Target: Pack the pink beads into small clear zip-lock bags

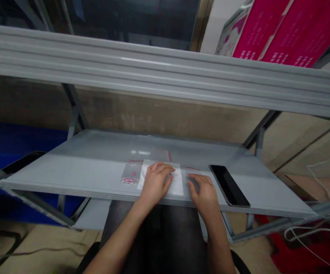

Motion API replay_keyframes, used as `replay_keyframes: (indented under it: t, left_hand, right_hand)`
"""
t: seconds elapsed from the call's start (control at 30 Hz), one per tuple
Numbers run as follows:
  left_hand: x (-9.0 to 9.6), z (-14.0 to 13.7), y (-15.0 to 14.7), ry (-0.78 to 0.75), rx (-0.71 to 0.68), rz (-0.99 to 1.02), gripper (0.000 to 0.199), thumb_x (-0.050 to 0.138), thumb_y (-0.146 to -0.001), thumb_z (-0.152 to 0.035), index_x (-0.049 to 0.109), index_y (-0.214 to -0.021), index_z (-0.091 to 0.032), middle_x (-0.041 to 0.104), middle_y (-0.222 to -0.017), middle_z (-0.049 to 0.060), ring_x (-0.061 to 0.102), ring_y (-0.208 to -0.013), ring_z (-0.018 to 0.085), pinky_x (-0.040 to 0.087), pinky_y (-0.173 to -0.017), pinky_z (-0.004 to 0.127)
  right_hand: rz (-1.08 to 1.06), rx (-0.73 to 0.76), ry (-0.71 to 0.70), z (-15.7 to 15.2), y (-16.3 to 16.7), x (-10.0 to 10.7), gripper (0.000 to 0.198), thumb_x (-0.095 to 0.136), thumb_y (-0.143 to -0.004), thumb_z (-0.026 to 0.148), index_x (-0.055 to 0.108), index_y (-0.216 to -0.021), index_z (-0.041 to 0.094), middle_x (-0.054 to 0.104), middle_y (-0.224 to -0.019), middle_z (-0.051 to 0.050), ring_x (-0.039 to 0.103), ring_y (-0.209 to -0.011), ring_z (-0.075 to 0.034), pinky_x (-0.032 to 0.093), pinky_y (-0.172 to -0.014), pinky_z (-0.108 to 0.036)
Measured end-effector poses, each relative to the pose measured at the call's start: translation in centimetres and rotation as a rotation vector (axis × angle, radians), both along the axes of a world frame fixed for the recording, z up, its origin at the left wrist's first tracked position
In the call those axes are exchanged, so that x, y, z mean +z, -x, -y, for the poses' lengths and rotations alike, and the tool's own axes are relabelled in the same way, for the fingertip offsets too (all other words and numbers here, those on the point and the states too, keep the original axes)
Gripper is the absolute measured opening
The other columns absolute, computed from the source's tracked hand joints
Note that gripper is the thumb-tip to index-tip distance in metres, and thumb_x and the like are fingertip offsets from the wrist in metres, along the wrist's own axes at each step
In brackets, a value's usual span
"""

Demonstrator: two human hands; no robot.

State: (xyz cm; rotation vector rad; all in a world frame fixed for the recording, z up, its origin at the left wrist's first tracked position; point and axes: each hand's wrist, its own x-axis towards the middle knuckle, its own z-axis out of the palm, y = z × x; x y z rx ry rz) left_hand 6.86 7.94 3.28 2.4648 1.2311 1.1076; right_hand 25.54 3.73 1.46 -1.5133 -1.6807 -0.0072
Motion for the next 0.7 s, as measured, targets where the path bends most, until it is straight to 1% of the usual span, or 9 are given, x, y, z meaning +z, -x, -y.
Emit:
replay_keyframes:
  t: [0.1,0.2,0.27,0.37,0.47,0.53,0.57,0.63,0.7]
  left_hand:
    - [-1.1,1.6,-4.7,0.027,-0.119,-0.041,0.021,0.065,-0.085,-0.02,0.069,-0.106,-0.022,0.074,-0.106,0.004,0.058,-0.107,0.025,0.041,-0.094,0.043]
    - [-1.9,2.2,-7.0,0.053,-0.126,-0.036,0.012,0.062,-0.087,-0.017,0.071,-0.095,-0.02,0.075,-0.094,0.005,0.06,-0.096,0.025,0.042,-0.086,0.043]
    - [-1.9,2.3,-7.4,0.061,-0.102,-0.013,0.012,0.061,-0.087,-0.016,0.072,-0.087,-0.019,0.075,-0.087,0.006,0.06,-0.091,0.025,0.042,-0.084,0.043]
    - [-1.6,2.2,-7.2,0.046,-0.09,0.04,0.012,0.061,-0.087,-0.015,0.072,-0.082,-0.019,0.074,-0.084,0.006,0.06,-0.089,0.025,0.044,-0.085,0.043]
    - [-1.3,2.3,-6.5,0.007,-0.086,0.124,0.015,0.058,-0.089,-0.014,0.073,-0.087,-0.019,0.074,-0.092,0.006,0.061,-0.089,0.023,0.048,-0.084,0.04]
    - [-1.1,2.7,-5.8,-0.025,-0.077,0.19,0.019,0.054,-0.091,-0.014,0.072,-0.092,-0.019,0.073,-0.096,0.007,0.064,-0.091,0.022,0.052,-0.083,0.038]
    - [-1.0,3.1,-5.3,-0.043,-0.072,0.23,0.021,0.052,-0.092,-0.014,0.072,-0.094,-0.019,0.073,-0.097,0.007,0.065,-0.091,0.021,0.053,-0.083,0.036]
    - [-0.9,4.1,-4.0,-0.067,-0.058,0.332,0.021,0.05,-0.093,-0.014,0.07,-0.096,-0.019,0.073,-0.097,0.007,0.068,-0.091,0.019,0.055,-0.082,0.033]
    - [-0.7,5.5,-2.3,-0.047,-0.033,0.474,0.018,0.054,-0.091,-0.012,0.07,-0.094,-0.02,0.074,-0.096,0.005,0.07,-0.089,0.018,0.056,-0.078,0.029]
  right_hand:
    - [0.116,-0.066,0.017,1.2,-1.9,-1.2,0.027,0.054,-0.082,0.019,0.07,-0.102,0.011,0.071,-0.103,-0.016,0.059,-0.1,-0.032,0.046,-0.091,-0.047]
    - [0.112,-0.065,0.038,1.8,-2.2,-1.9,0.024,0.051,-0.084,0.014,0.071,-0.096,0.013,0.071,-0.098,-0.014,0.059,-0.096,-0.029,0.047,-0.088,-0.044]
    - [0.082,-0.061,0.021,2.0,-2.0,-1.9,0.022,0.05,-0.086,0.014,0.071,-0.091,0.013,0.071,-0.093,-0.013,0.059,-0.091,-0.028,0.048,-0.086,-0.043]
    - [0.013,-0.053,-0.031,2.1,-1.6,-1.6,0.022,0.05,-0.089,0.017,0.072,-0.088,0.014,0.071,-0.09,-0.012,0.058,-0.089,-0.027,0.048,-0.084,-0.042]
    - [-0.091,-0.041,-0.102,2.7,-1.0,-1.0,0.022,0.052,-0.09,0.022,0.073,-0.094,0.018,0.07,-0.1,-0.011,0.058,-0.097,-0.026,0.047,-0.088,-0.043]
    - [-0.221,-0.039,-0.142,3.5,-0.1,-0.7,0.021,0.056,-0.09,0.028,0.071,-0.102,0.02,0.067,-0.11,-0.01,0.057,-0.103,-0.026,0.046,-0.091,-0.044]
    - [-0.332,-0.052,-0.152,4.1,0.5,-0.7,0.022,0.058,-0.089,0.031,0.069,-0.106,0.021,0.065,-0.113,-0.01,0.057,-0.104,-0.025,0.046,-0.091,-0.043]
    - [-0.659,-0.1,-0.154,5.5,1.7,-0.9,0.027,0.061,-0.088,0.035,0.062,-0.112,0.022,0.064,-0.112,-0.009,0.059,-0.098,-0.022,0.048,-0.086,-0.039]
    - [-1.079,-0.096,-0.106,6.8,2.9,-1.3,0.032,0.064,-0.086,0.04,0.056,-0.114,0.026,0.065,-0.099,-0.005,0.06,-0.083,-0.018,0.05,-0.075,-0.033]
